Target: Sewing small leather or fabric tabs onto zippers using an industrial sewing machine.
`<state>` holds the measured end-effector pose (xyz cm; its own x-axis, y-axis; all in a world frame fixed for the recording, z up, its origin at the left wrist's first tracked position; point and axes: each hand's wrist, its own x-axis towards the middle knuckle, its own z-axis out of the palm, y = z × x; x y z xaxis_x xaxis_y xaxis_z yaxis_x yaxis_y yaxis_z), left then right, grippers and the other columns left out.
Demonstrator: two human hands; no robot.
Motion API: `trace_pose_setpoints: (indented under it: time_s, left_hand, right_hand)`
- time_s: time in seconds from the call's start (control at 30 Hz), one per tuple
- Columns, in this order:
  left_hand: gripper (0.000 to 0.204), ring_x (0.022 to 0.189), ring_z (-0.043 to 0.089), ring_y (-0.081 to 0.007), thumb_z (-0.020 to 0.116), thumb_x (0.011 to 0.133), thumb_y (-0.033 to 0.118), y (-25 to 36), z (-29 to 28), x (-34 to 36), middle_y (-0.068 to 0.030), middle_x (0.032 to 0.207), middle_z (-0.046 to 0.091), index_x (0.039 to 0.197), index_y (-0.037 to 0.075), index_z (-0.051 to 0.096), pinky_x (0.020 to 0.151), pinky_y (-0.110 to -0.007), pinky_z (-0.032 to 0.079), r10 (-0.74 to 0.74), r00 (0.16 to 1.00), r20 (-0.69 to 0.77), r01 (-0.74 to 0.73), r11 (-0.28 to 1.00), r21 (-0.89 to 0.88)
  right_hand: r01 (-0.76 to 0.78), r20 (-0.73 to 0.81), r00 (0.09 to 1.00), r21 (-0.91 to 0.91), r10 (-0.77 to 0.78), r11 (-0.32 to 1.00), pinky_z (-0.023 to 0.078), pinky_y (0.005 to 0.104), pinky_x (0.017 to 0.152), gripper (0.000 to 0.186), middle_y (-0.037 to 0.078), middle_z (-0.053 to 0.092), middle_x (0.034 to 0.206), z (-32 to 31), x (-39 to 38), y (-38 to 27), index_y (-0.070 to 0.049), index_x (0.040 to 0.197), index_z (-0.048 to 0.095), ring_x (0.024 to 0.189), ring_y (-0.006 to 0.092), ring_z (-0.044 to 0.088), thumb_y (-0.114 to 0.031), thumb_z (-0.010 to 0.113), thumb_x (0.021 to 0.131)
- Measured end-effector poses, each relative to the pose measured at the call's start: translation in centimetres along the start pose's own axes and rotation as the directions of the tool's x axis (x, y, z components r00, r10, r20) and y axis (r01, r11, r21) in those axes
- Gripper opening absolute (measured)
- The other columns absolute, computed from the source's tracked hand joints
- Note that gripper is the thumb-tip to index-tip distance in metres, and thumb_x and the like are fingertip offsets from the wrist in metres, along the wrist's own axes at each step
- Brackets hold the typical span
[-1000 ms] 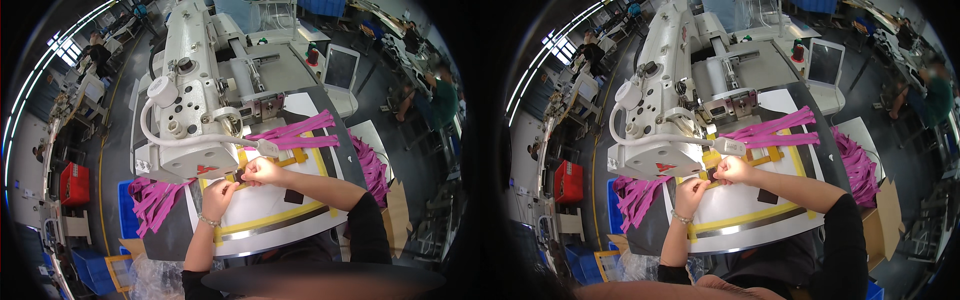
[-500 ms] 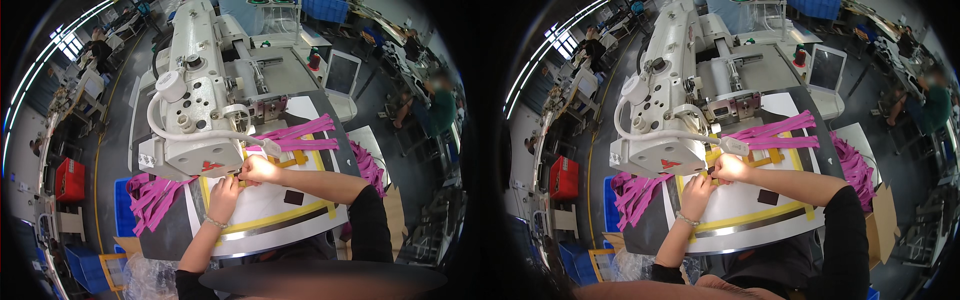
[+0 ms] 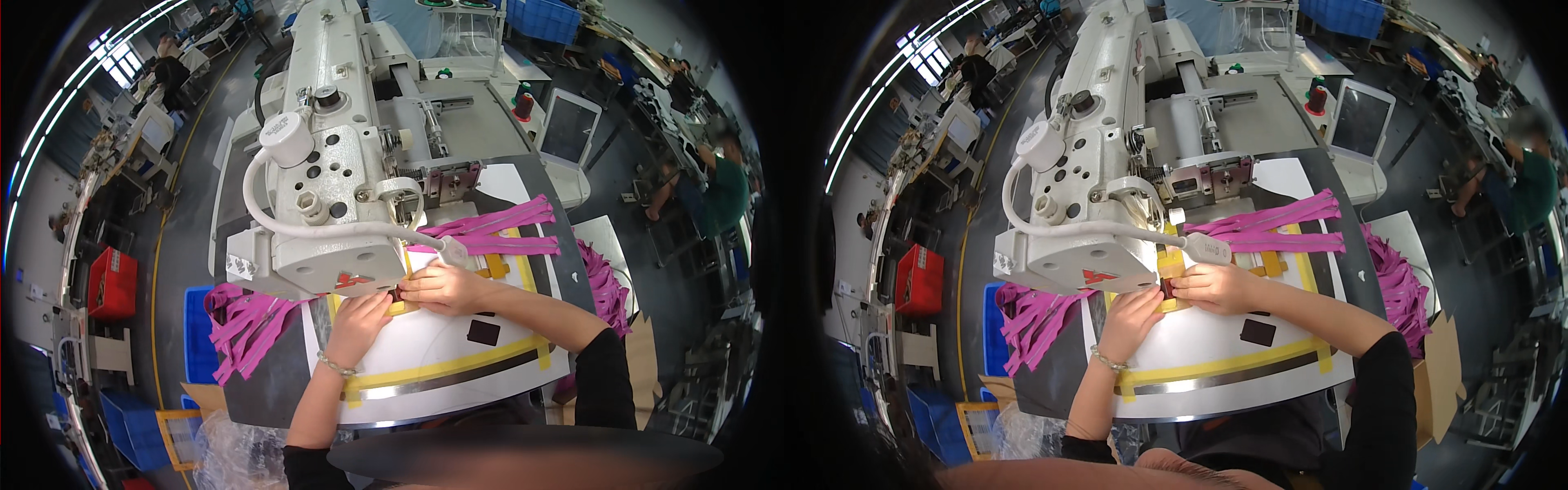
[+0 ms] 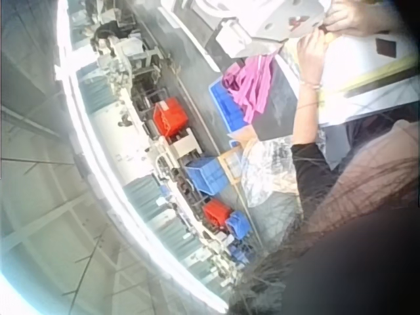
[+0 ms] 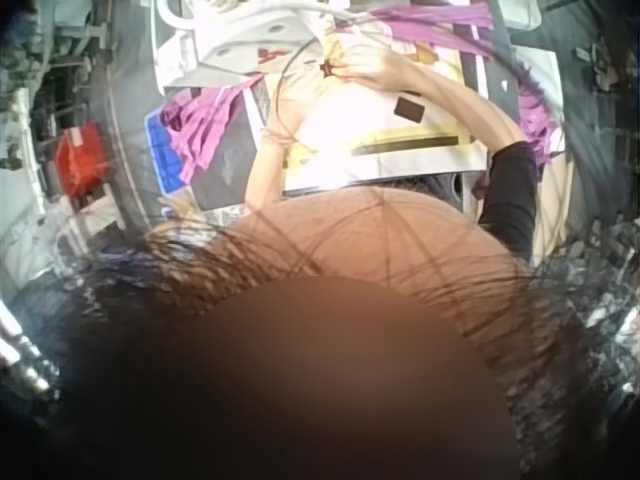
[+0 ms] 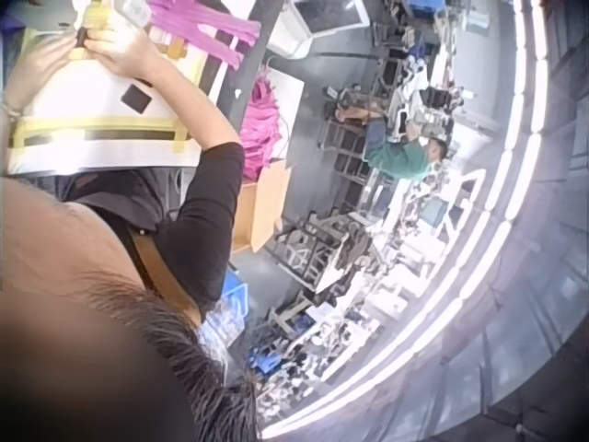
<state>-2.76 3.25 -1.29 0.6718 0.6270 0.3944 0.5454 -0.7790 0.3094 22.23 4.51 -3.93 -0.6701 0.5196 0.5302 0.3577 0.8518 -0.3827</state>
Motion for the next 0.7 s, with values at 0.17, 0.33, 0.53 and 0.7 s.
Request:
trace_pose_setpoints:
  time_s: [0.17, 0.33, 0.53, 0.7]
  left_hand:
    - [0.037, 0.101, 0.062, -0.0259, 0.075, 0.071, 0.012, -0.5, -0.1, 0.0, -0.0111, 0.110, 0.067, 0.105, 0.000, 0.067, 0.088, -0.038, 0.048, 0.011, 1.000, -0.006, -0.012, 0.998, -0.057]
    - [0.037, 0.100, 0.062, -0.0242, 0.075, 0.072, 0.014, -1.0, -0.1, -0.2, -0.0098, 0.109, 0.067, 0.105, 0.001, 0.067, 0.087, -0.037, 0.047, 0.008, 1.000, 0.009, -0.007, 0.996, -0.092]
    - [0.036, 0.097, 0.064, -0.0261, 0.077, 0.071, 0.013, -1.0, -0.3, -0.4, -0.0113, 0.108, 0.067, 0.103, 0.001, 0.068, 0.085, -0.037, 0.049, -0.027, 0.999, -0.018, 0.024, 0.985, -0.170]
    - [0.029, 0.086, 0.065, -0.0222, 0.078, 0.070, 0.017, -0.9, -0.5, -0.2, -0.0081, 0.100, 0.069, 0.094, 0.003, 0.070, 0.074, -0.033, 0.051, 0.056, 0.989, -0.134, -0.069, 0.993, -0.096]
  right_hand:
    - [0.019, 0.080, 0.997, -0.063, -0.014, 0.998, 0.042, 0.0359, 0.078, 0.035, 0.004, 0.061, 0.118, -0.2, 0.1, 0.1, -0.008, 0.114, 0.062, 0.102, 0.0206, 0.056, -0.011, 0.065, 0.079]
    - [0.025, 0.147, 0.989, -0.077, -0.013, 0.997, 0.040, 0.0381, 0.075, 0.035, 0.003, 0.058, 0.119, -0.5, 0.3, 0.0, -0.009, 0.115, 0.060, 0.100, 0.0201, 0.054, -0.014, 0.063, 0.081]
    - [0.048, 0.171, 0.985, -0.095, -0.031, 0.994, 0.040, 0.0392, 0.077, 0.035, 0.003, 0.057, 0.116, -0.3, 0.4, 0.1, -0.009, 0.115, 0.060, 0.104, 0.0199, 0.053, -0.016, 0.063, 0.080]
    - [-0.002, 0.154, 0.988, -0.077, 0.014, 0.997, 0.040, 0.0403, 0.078, 0.035, 0.004, 0.057, 0.116, -0.3, 0.3, -0.5, -0.009, 0.115, 0.060, 0.106, 0.0205, 0.052, -0.015, 0.063, 0.080]
